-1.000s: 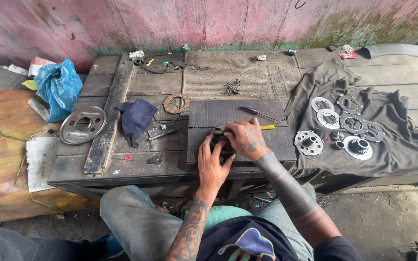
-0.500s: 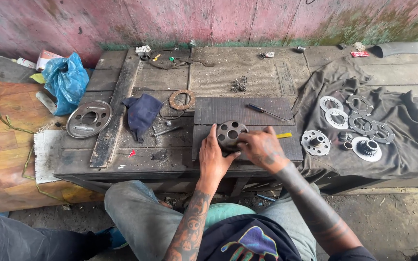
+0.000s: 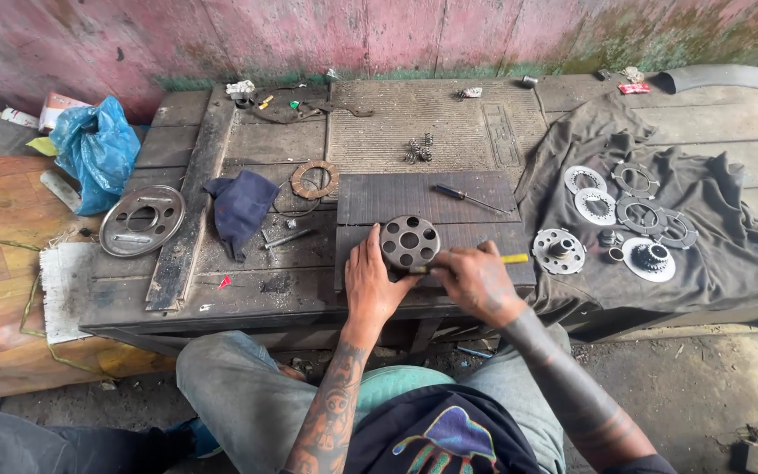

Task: Cleaning a motorcycle clutch housing using a brush and cleaning solution on a workbench.

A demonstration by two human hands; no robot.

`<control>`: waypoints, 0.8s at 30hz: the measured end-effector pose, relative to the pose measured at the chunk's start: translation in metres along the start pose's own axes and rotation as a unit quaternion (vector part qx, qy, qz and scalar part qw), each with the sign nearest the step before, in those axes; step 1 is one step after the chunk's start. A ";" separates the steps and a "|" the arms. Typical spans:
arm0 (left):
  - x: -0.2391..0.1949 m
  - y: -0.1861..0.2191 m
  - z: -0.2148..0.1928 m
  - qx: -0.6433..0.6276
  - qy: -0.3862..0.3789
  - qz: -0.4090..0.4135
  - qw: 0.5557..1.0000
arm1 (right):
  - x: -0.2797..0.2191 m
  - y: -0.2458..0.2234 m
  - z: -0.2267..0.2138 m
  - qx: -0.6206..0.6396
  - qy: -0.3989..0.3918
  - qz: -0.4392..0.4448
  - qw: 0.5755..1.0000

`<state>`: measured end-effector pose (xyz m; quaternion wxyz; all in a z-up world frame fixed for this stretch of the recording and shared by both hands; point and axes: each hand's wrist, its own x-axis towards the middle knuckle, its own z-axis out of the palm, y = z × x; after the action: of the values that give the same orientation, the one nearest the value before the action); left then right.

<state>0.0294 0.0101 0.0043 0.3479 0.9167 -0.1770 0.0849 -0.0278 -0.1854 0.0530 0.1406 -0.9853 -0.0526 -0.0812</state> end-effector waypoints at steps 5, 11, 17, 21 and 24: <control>0.002 0.004 -0.003 0.008 -0.011 -0.003 1.000 | 0.011 0.028 0.000 -0.014 0.057 0.032 0.998; 0.000 0.003 -0.007 0.007 -0.031 -0.012 0.999 | 0.019 0.056 0.015 -0.085 0.072 0.062 0.992; 0.001 -0.007 0.002 -0.001 -0.017 0.002 1.000 | 0.039 0.060 0.009 0.045 0.062 0.073 0.994; 0.000 -0.006 0.002 -0.004 -0.028 -0.002 1.000 | 0.053 0.031 0.016 0.013 0.040 0.053 0.998; 0.003 -0.005 0.002 0.008 -0.031 -0.012 0.999 | 0.060 0.011 0.017 -0.023 0.059 -0.023 0.998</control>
<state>0.0346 0.0113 0.0007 0.3365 0.9236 -0.1758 0.0539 0.0353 -0.1865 0.0448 0.1192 -0.9802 -0.0651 -0.1440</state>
